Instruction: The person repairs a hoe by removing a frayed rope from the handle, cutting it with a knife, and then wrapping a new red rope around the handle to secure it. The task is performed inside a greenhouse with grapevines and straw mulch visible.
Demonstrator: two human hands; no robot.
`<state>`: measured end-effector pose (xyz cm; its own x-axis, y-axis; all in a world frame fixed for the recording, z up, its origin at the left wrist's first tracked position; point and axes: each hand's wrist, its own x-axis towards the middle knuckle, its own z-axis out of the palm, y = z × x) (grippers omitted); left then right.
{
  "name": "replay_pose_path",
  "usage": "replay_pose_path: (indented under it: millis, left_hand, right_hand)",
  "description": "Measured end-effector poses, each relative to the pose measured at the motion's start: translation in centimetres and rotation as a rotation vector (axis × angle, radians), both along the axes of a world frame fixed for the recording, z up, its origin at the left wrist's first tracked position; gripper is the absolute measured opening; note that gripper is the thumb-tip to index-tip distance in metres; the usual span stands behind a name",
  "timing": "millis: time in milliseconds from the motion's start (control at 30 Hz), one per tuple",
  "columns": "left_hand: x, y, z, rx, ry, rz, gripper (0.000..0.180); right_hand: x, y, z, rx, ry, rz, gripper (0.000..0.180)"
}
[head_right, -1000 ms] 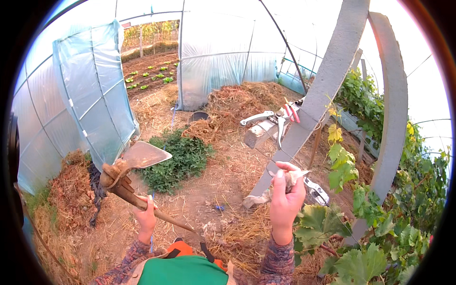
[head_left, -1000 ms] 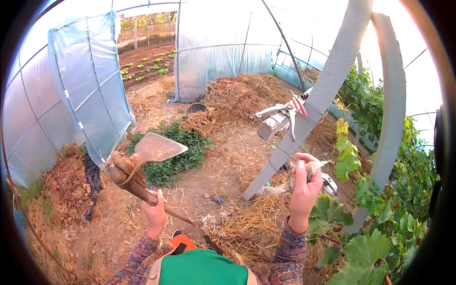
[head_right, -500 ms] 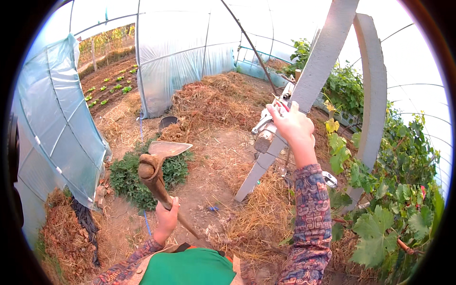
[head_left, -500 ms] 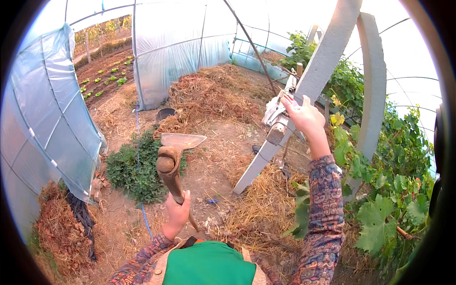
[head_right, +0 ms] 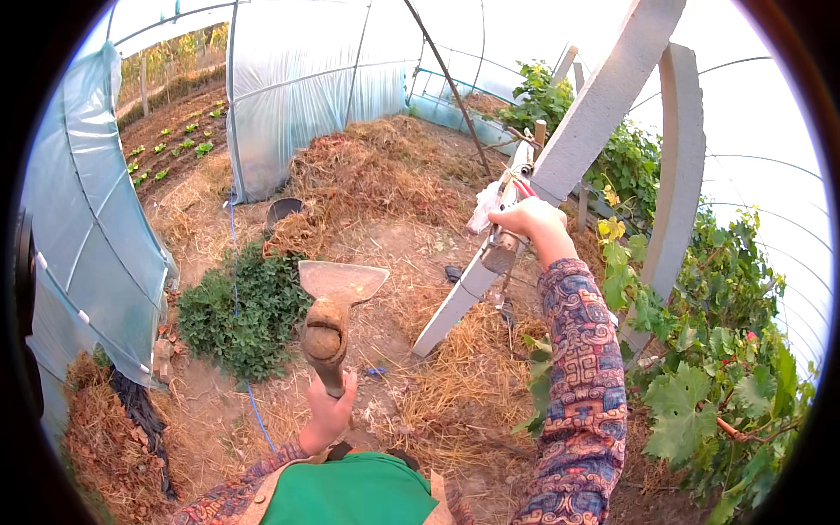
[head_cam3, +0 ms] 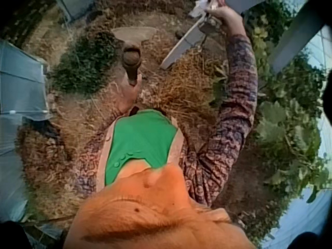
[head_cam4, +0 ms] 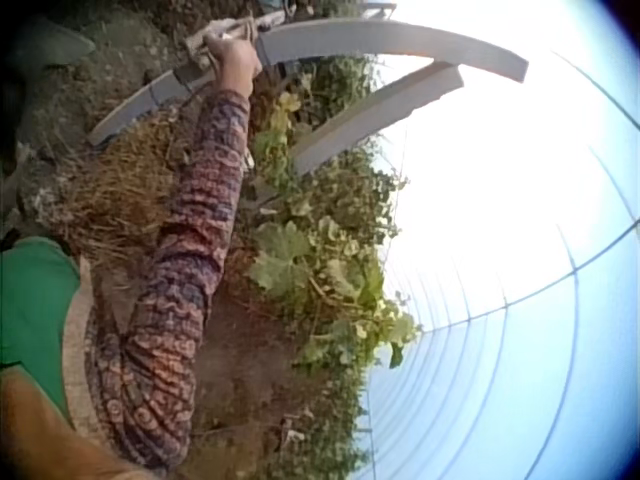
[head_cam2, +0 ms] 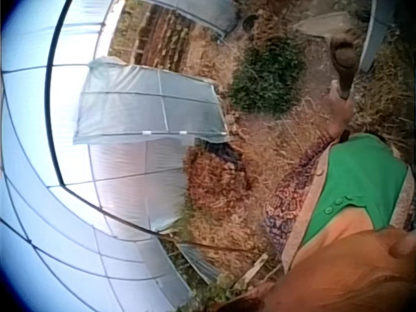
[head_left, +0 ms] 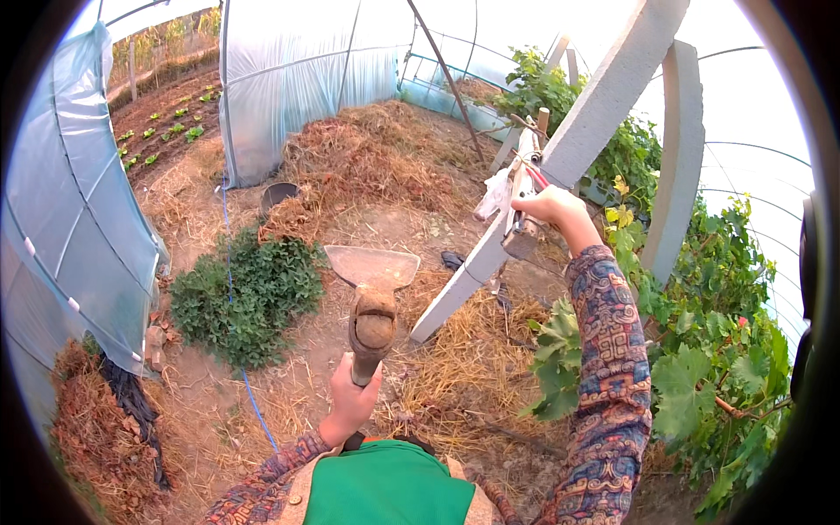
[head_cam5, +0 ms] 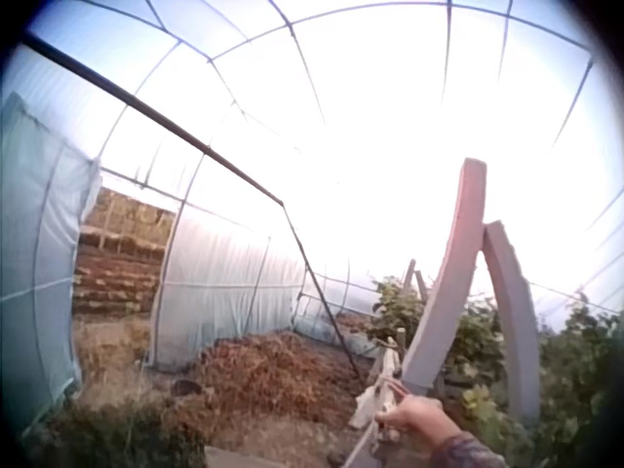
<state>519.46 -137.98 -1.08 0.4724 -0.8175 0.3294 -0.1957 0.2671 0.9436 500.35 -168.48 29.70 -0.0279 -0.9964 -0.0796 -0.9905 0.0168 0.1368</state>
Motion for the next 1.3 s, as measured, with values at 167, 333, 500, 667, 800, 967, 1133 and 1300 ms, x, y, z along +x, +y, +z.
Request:
replay_pose_path:
  millis: [167,333,500,667,800,967,1133,1300]
  left_hand:
    - [0.1,0.3,-0.7,0.005,0.015,-0.039,0.019]
    - [0.2,-0.3,0.4,-0.018,0.010,-0.070,0.020]
    - [0.9,-1.4,3.7,-0.054,0.023,-0.051,0.020]
    - [0.8,-2.8,6.9,-0.146,0.143,0.032,0.018]
    - [1.0,-3.8,8.1,-0.158,0.259,-0.012,0.014]
    - [4.1,-4.4,7.4,-0.134,0.259,-0.184,0.010]
    - [7.3,-5.4,6.9,-0.143,0.320,-0.544,0.009]
    - [5.5,-4.7,5.5,0.049,0.312,-0.443,0.024]
  right_hand:
    - [-0.5,-0.5,-0.7,-0.119,-0.127,-0.011,0.078]
    - [-4.5,-0.8,2.6,-0.203,-0.457,-0.001,0.051]
    - [-6.4,6.5,1.4,-0.103,-1.407,0.264,0.040]
    - [-4.0,17.8,-7.1,0.122,-1.622,0.523,0.032]
    - [-1.5,22.4,-15.4,0.340,-1.667,0.529,0.021]
    - [0.2,22.9,-20.6,0.729,-1.714,0.540,0.021]
    - [1.7,22.8,-22.2,0.836,-1.641,0.625,0.020]
    - [2.2,22.6,-23.8,0.758,-1.561,0.642,0.023]
